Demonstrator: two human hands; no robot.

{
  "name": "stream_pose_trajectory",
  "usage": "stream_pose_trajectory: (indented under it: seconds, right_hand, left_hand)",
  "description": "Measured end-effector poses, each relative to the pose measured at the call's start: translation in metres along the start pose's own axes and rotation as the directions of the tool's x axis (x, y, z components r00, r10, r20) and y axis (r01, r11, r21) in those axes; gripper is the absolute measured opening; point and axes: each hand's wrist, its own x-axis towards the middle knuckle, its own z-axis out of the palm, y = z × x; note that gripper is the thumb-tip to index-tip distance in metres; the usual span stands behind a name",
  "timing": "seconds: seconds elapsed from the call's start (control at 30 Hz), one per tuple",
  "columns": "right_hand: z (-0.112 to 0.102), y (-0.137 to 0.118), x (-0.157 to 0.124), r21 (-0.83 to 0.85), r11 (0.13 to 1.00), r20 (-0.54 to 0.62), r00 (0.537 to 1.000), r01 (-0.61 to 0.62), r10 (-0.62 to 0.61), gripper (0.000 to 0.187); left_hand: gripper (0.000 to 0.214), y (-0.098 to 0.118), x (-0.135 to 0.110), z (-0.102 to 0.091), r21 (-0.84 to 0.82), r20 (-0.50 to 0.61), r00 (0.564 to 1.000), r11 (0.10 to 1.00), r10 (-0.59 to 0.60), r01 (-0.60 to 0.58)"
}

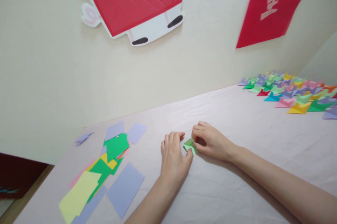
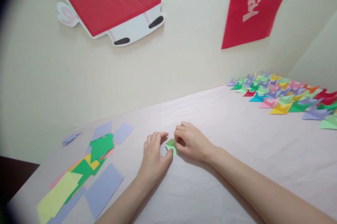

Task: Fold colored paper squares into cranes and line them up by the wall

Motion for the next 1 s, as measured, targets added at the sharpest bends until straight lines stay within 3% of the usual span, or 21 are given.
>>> stream_pose_trajectory:
  seconds: [0.23,0.43,0.7,1.0]
  right_hand:
    - [0.0019,-0.0115,0.0004,-0.133,0.991,0.022,1.000,0.017,-0.014,0.007]
    - [0.0070,-0.0103,0.0062,-0.016,1.000,0.062,0.998,0.014,-0.013,0.014]
    - [0.0076,-0.0056,0.0031,0.188,0.971,0.045,0.989,-0.149,0.143,0.019]
    - [0.0060,-0.0078,0.0032,0.106,0.989,0.066,0.993,-0.106,0.099,0.019]
  left_hand:
    - [0.028,0.0062,-0.0087,0.0014,0.028,0.008,0.999,0.999,-0.041,0.040]
    - [0.033,0.0025,-0.0089,0.0032,-0.018,-0.020,0.997,0.997,-0.073,0.072]
    - [0.031,-0.0003,-0.0077,0.0007,-0.031,0.016,0.998,0.997,-0.066,0.067]
    - [0.027,0.0003,-0.0074,0.0010,-0.036,0.006,0.998,0.997,-0.065,0.066]
